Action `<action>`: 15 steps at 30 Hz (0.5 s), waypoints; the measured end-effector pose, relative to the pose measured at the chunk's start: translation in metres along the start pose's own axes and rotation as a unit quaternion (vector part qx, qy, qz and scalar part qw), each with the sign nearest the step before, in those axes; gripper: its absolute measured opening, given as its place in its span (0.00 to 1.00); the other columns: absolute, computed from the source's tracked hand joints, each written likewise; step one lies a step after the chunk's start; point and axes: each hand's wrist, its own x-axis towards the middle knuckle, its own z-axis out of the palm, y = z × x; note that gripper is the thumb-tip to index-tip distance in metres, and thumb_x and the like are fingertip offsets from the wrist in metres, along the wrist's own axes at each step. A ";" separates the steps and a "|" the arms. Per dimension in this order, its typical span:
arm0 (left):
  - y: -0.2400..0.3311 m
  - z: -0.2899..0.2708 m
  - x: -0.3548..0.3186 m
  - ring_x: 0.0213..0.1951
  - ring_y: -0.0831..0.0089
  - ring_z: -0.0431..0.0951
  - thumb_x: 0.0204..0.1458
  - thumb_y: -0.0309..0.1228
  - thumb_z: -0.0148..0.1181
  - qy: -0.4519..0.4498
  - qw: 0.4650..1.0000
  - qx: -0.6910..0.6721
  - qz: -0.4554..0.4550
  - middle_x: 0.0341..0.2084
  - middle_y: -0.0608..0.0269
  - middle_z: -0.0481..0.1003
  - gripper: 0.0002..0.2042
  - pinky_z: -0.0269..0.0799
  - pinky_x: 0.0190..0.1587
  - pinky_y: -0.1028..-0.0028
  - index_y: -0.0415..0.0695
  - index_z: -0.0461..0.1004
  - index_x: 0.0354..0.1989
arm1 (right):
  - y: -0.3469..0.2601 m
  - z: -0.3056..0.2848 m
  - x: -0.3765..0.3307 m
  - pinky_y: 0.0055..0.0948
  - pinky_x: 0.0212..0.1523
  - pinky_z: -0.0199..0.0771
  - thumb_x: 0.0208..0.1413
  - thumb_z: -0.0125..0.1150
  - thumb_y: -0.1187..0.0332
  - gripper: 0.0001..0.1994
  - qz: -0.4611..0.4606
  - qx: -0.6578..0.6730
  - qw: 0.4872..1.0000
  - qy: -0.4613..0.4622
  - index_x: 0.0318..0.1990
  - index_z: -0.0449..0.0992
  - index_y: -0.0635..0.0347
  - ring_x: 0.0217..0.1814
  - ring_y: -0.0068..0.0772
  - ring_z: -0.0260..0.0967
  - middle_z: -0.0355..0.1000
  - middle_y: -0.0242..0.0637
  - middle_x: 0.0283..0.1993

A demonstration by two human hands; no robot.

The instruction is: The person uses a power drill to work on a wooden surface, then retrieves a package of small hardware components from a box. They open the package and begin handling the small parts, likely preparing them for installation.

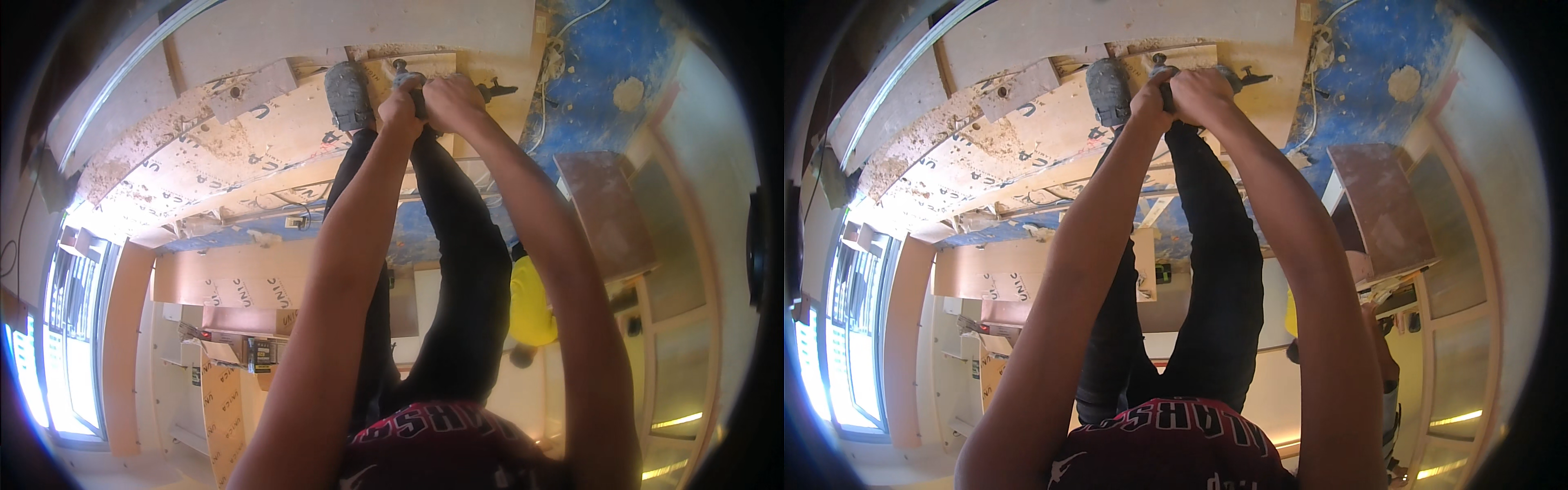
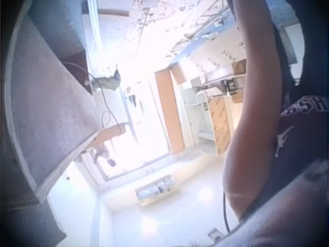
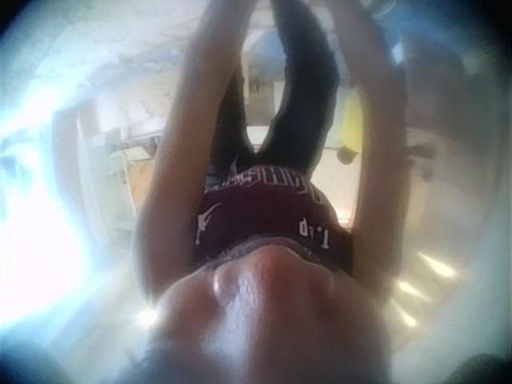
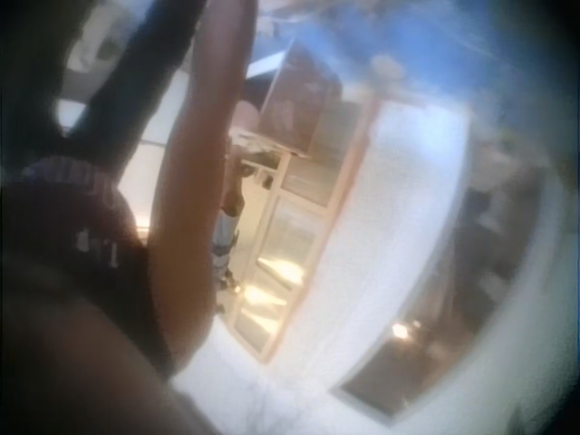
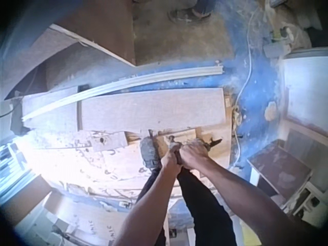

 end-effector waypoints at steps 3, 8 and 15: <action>-0.004 0.004 -0.006 0.35 0.60 0.80 0.41 0.29 0.76 0.006 1.000 -0.005 0.014 0.37 0.53 0.76 0.22 0.78 0.31 0.56 0.32 0.74 0.43 | 0.003 0.006 -0.002 0.41 0.46 0.79 0.45 0.68 0.68 0.11 0.023 0.025 0.999 0.001 0.35 0.82 0.63 0.46 0.47 0.80 0.81 0.48 0.40; -0.001 0.005 -0.018 0.33 0.61 0.79 0.41 0.28 0.76 0.016 1.000 0.023 0.013 0.35 0.53 0.76 0.21 0.76 0.28 0.58 0.32 0.75 0.41 | 0.004 0.010 -0.002 0.42 0.47 0.79 0.47 0.65 0.69 0.10 0.032 0.028 0.999 -0.020 0.36 0.82 0.64 0.47 0.48 0.80 0.81 0.49 0.40; 0.001 0.003 -0.026 0.34 0.61 0.80 0.41 0.28 0.76 0.036 0.997 0.064 0.028 0.35 0.54 0.77 0.20 0.76 0.32 0.56 0.33 0.76 0.40 | -0.004 0.013 -0.012 0.42 0.47 0.79 0.46 0.64 0.71 0.10 0.079 0.080 0.993 -0.023 0.38 0.81 0.64 0.47 0.49 0.80 0.81 0.49 0.40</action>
